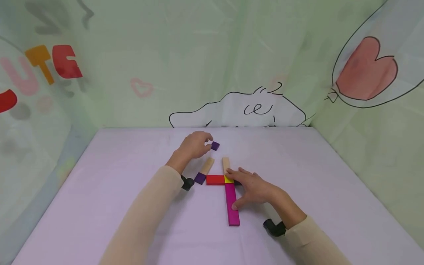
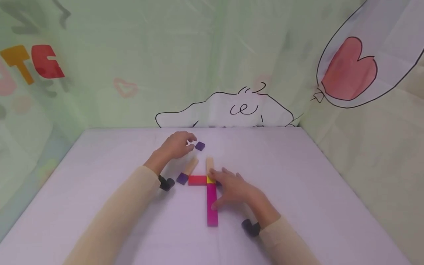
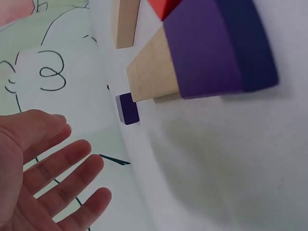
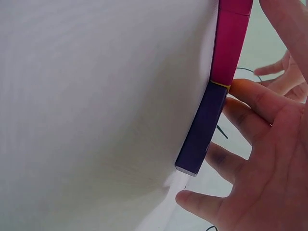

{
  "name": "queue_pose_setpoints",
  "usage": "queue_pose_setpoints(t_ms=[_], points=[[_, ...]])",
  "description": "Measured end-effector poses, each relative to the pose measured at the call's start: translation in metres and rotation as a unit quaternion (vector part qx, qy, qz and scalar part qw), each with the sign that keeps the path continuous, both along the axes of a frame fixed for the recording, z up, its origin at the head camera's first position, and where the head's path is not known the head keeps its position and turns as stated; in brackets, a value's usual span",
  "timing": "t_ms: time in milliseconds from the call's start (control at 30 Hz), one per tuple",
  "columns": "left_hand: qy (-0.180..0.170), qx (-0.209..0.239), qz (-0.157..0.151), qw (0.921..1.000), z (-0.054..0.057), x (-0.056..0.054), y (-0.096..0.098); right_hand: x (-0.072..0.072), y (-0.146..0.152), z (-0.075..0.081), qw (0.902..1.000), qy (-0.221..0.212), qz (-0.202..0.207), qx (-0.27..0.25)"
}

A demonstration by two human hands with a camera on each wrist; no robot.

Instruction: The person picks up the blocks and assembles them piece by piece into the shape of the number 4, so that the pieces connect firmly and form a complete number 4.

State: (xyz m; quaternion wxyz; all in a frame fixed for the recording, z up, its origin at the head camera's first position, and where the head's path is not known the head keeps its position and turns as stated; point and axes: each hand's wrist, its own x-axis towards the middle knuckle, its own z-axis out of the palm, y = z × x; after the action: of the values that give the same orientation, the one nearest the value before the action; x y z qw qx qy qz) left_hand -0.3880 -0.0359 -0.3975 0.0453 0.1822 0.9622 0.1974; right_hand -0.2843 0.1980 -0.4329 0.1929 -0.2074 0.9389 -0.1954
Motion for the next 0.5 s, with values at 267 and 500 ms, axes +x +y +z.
queue_pose_setpoints(t_ms=[267,500], points=[[-0.007,0.063,0.008,0.9979,-0.005,-0.025,-0.003,0.001,0.001,0.001,0.9999,-0.008,-0.012,-0.002],[-0.041,0.098,0.015,0.9942,-0.008,-0.036,-0.002,0.003,-0.001,0.003,0.9998,-0.012,-0.016,-0.005]])
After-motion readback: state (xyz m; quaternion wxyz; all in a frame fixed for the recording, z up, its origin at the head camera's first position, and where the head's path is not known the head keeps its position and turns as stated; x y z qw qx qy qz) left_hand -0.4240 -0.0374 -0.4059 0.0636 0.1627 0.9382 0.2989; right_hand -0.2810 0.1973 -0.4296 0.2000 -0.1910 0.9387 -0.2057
